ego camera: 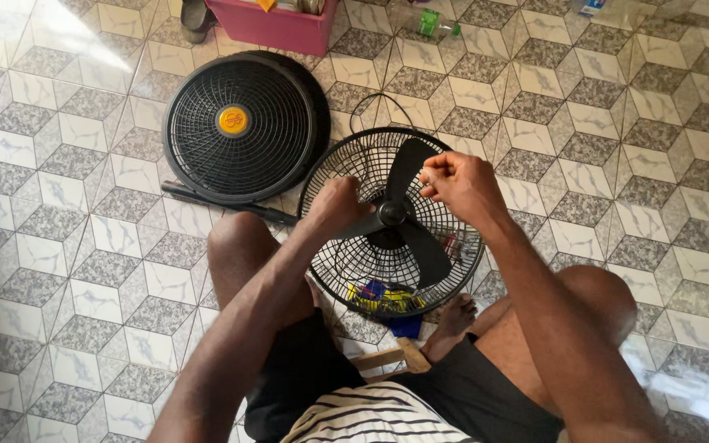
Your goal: The person disassembles a black electric fan while sitting on the floor. They remove the front grill, unscrew the rear grill using a screwdriver, and detach the fan blades from the motor housing.
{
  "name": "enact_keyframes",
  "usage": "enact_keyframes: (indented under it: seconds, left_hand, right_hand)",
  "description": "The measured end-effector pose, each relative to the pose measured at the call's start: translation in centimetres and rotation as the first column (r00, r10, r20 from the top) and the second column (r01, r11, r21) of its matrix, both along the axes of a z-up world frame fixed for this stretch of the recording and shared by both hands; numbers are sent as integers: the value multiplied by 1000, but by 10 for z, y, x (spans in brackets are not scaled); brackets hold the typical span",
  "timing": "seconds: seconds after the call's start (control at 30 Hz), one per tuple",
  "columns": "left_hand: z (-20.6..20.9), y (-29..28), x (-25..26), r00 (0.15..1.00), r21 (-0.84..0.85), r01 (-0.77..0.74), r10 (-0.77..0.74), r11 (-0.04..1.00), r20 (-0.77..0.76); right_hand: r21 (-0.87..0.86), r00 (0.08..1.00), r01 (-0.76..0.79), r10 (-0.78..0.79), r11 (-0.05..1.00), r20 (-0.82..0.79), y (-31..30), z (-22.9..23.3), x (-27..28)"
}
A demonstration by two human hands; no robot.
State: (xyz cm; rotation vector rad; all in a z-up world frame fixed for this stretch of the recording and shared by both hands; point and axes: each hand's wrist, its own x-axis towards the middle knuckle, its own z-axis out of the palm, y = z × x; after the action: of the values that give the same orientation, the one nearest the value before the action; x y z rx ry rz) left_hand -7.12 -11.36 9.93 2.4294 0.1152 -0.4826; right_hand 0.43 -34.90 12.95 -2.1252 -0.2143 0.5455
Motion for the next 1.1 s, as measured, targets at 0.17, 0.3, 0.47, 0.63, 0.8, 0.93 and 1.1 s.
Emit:
enact_keyframes:
  seconds: [0.17, 0.3, 0.47, 0.63, 0.8, 0.93, 1.1]
  left_hand:
    - [-58, -12, 16, 979, -22, -148, 150, 989, 137]
    - [-113, -27, 24, 935, -140, -184, 217, 973, 280]
    - [-144, -28, 21, 992, 68, -54, 46, 996, 114]
    - [-156, -40, 19, 998, 187, 63, -62, 980, -9]
    - [-174, -52, 13, 987, 247, 133, -104, 960, -126]
    - [-196, -52, 8, 987, 317, 153, -131, 936, -89]
    - [-223, -53, 7, 983, 367, 182, -156, 912, -100]
  right_hand:
    - [73, 997, 68, -66, 995, -35, 18, -41, -1]
    - [-39, 990, 108, -111, 993, -89, 18, -101, -16]
    - [-149, 989, -9, 31, 989, 147, 24, -155, -12]
    - [-213, 979, -61, 100, 975, 178, 25, -182, -4]
    - [-340, 979, -163, 194, 926, 60, 33, -203, -9]
    - [-389, 954, -190, 263, 902, 143, 36, -207, -16]
    - [-405, 945, -184, 275, 896, 179, 40, -202, -23]
